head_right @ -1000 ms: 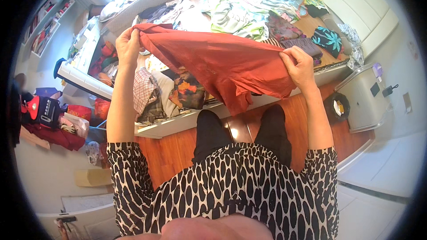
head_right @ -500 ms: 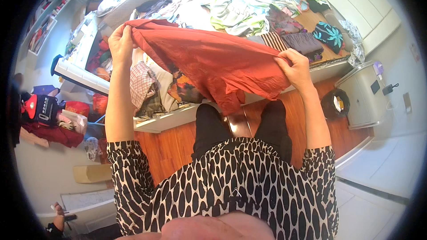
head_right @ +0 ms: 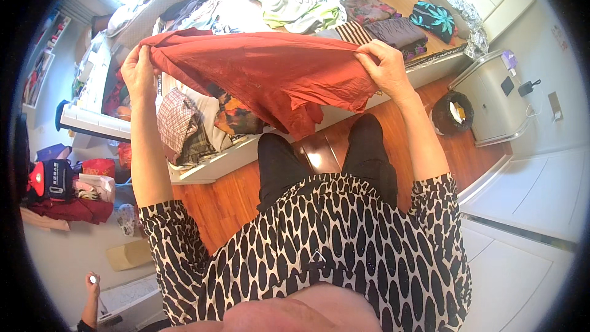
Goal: The person folds multiple pieces of clothing, including grey and red tops and a white patterned garment, from a pile on the bed.
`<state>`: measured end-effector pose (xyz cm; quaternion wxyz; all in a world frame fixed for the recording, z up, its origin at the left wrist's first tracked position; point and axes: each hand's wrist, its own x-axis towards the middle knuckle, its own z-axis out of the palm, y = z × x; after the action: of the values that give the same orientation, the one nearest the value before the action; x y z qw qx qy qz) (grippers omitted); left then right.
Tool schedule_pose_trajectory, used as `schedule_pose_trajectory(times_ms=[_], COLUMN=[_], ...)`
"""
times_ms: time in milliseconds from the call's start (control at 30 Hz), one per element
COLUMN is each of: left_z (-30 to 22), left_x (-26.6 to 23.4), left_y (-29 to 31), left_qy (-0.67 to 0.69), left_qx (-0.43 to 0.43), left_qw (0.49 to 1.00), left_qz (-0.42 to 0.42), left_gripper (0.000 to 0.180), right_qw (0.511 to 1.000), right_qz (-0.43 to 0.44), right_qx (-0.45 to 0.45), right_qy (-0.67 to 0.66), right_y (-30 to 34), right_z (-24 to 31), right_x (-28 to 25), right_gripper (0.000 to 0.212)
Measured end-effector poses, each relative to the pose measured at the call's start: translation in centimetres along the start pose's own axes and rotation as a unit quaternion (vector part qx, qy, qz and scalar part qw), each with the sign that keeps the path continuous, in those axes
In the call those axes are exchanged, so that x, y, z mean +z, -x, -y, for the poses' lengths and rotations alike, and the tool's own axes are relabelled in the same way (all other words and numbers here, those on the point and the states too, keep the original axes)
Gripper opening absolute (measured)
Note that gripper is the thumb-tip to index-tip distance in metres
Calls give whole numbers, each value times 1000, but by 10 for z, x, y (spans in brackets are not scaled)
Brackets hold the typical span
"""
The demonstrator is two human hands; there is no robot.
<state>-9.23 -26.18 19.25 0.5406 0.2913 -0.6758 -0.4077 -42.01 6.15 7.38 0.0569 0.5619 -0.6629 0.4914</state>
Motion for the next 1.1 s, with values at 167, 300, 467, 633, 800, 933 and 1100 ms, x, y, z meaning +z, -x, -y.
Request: schedule_pose_trajectory(times_ms=[167,300,467,633,800,933,1100], left_z=[0,-1,-1,6,7,6,8], left_x=[6,10,16,18,20,20,20], left_y=[-1,1,2,-2,0,1,0], left_qy=[-7,-11,-10,5,11,-1,-19], left_qx=[3,-10,-21,-17,-24,-25,-26], left_qw=[1000,1000,1000,1000,999,999,999], left_qz=[-10,-12,-5,12,28,31,32], left_gripper=[18,19,19,19,20,20,20], right_qw=[1000,1000,999,999,999,999,998], right_qz=[-9,-2,5,-2,-4,-3,-3], right_qx=[-4,21,43,43,45,51,53], right_qy=[-18,-9,5,7,9,11,15], right_y=[3,7,10,12,13,14,15], right_z=[-3,-2,-4,-4,-5,-3,-5], right_x=[-1,-4,-8,-11,-11,-12,-12], right_gripper=[9,8,9,10,9,10,10])
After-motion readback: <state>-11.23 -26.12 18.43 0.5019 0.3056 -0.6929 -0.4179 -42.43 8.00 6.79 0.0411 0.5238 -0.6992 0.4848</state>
